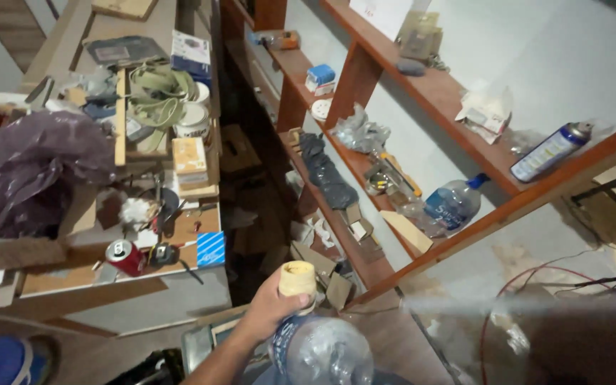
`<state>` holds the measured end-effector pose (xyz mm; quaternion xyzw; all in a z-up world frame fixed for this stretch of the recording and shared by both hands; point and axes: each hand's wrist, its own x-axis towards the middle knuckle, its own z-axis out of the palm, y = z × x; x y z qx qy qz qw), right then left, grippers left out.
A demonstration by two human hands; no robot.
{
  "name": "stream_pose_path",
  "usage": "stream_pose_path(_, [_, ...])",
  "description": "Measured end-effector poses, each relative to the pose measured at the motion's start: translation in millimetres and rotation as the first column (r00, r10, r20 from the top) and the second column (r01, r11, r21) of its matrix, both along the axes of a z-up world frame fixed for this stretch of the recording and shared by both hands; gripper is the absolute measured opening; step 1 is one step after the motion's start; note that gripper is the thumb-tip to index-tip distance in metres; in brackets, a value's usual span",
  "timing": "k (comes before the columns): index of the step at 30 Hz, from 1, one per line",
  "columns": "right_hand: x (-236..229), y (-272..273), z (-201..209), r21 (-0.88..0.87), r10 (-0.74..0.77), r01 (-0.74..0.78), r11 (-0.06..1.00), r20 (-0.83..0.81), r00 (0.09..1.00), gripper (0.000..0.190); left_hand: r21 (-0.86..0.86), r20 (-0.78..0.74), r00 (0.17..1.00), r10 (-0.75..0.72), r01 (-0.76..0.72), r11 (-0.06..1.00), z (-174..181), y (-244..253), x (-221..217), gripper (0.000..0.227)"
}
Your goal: The person prepares wood filler by adding water to a tub and then applies the mixture to the joints of a wooden frame.
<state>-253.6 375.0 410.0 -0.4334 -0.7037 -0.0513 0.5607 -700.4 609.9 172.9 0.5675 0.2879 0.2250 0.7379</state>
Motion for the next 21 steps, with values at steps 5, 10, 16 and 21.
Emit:
stream_pose_path(5, [-93, 128, 93, 0.054, -0.037, 0.038, 0.998, -0.018, 0.999, 0.041, -0.014, -0.018, 0.994, 0.105, -0.105, 0.994, -26, 5, 1, 0.070])
stream_pose_path(10, [-119, 275, 136, -0.462, -0.583, 0.644, 0.610, 0.288, 0.760, 0.040, -0.083, -0.055, 0.974, 0.220, -0.224, 0.971, -32, 7, 3, 0.075])
stream_pose_path(16, [121, 392, 33, -0.258, -0.591, 0.910, 0.325, 0.696, 0.409, 0.029, -0.086, -0.149, 0.935, 0.322, -0.337, 0.938, -20, 1, 3, 0.075])
stream_pose_path(21, [175, 374, 3, -0.476, -0.464, 0.878, 0.056, 0.766, 0.445, 0.069, 0.043, -0.023, 0.905, 0.424, -0.423, 0.905, -77, 3, 4, 0.077])
